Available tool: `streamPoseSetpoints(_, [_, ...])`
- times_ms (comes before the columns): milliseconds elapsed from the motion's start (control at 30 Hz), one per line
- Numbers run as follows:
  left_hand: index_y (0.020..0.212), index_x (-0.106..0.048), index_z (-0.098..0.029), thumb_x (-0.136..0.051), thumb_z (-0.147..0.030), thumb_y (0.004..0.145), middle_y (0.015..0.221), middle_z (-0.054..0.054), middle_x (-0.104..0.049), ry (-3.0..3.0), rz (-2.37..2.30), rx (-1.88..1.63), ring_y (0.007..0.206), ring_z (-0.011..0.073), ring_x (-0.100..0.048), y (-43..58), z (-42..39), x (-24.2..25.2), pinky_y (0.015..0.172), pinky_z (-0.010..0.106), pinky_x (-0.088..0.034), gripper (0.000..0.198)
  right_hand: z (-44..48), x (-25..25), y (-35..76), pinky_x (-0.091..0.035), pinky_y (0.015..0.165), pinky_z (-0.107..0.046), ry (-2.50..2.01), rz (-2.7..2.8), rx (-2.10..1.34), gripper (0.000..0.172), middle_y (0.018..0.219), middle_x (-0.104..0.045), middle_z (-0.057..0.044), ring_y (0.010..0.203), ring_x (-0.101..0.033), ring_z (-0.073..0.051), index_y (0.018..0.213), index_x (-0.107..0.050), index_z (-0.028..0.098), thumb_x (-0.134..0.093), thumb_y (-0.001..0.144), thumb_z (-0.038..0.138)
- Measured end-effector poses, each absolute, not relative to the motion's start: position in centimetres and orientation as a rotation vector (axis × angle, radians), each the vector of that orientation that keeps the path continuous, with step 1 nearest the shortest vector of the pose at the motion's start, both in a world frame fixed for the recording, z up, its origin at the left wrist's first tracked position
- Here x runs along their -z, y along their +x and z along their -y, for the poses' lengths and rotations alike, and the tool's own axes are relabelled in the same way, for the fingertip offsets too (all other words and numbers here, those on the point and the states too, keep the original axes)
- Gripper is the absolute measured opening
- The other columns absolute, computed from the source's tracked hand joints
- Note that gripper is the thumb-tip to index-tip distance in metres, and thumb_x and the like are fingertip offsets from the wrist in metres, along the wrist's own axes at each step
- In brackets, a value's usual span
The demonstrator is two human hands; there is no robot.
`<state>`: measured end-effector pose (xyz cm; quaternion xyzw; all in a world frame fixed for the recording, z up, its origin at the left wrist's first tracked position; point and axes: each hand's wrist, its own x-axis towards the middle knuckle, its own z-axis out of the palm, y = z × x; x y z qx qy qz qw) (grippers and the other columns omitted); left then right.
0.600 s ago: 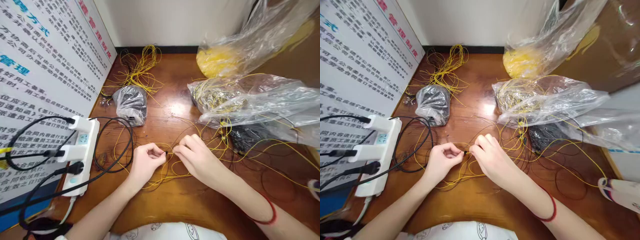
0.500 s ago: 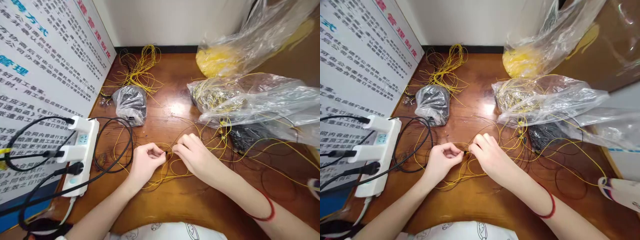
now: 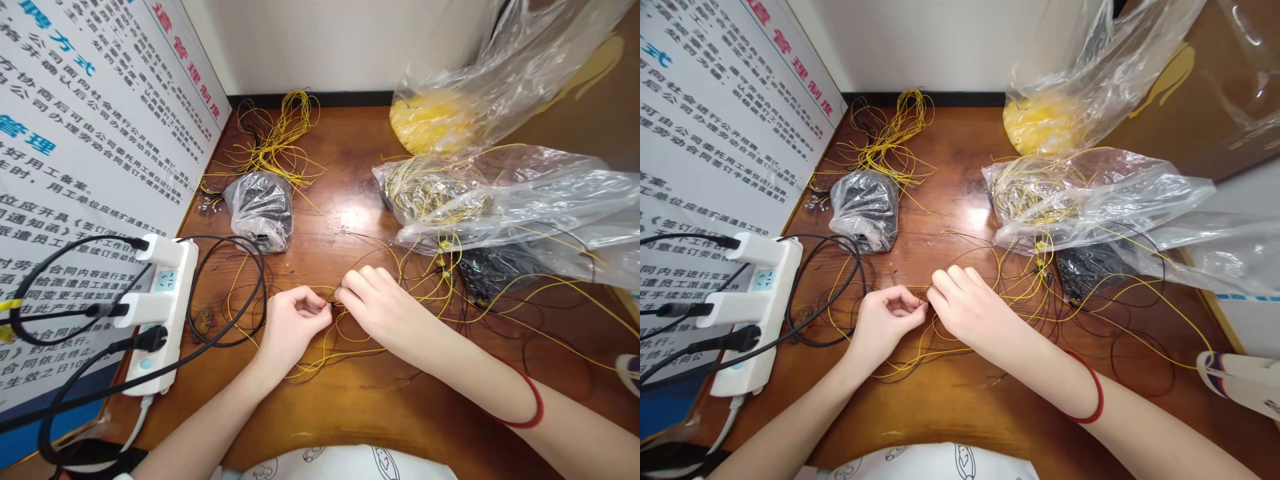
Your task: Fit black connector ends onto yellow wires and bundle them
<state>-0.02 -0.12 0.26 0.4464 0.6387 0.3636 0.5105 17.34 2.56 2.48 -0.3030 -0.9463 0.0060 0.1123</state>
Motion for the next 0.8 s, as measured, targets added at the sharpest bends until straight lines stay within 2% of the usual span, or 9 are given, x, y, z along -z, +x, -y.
streamPoseSetpoints(167, [0.055, -0.064, -0.016, -0.069, -0.018, 0.059, 0.052, -0.002, -0.067, 1.065, -1.521, -0.891, 0.049, 0.0103, -0.062, 0.0, 0.1, -0.3, 0.05, 0.016, -0.049, 0.007, -2.6, -2.5, 17.2, -0.03, 0.067, -0.033, -0.861, 2.789, 0.002, 0.028, 0.082, -0.054, -0.008, 0.076, -0.039, -0.022, 0.08, -0.06, 0.013, -0.038, 0.098, 0.009])
streamPoseSetpoints(600, [0.058, -0.067, -0.015, -0.075, -0.021, 0.06, 0.058, 0.0, -0.07, 0.926, -1.488, -0.951, 0.054, 0.011, -0.066, -0.4, 0.3, -0.3, 0.056, 0.017, -0.055, 0.01, -1.6, -1.0, 17.5, -0.034, 0.068, -0.031, -1.021, 2.447, -0.273, 0.02, 0.078, -0.056, -0.006, 0.075, -0.041, -0.019, 0.086, -0.063, 0.014, -0.048, 0.098, 0.018])
streamPoseSetpoints(800, [0.059, -0.067, -0.015, -0.075, -0.02, 0.062, 0.058, 0.0, -0.071, 0.979, -1.49, -0.964, 0.054, 0.0118, -0.067, -0.3, 0.3, -0.2, 0.055, 0.018, -0.056, 0.01, -1.7, -0.5, 17.4, -0.037, 0.069, -0.031, -1.032, 2.401, -0.33, 0.02, 0.079, -0.057, -0.006, 0.075, -0.042, -0.018, 0.084, -0.062, 0.013, -0.048, 0.098, 0.016])
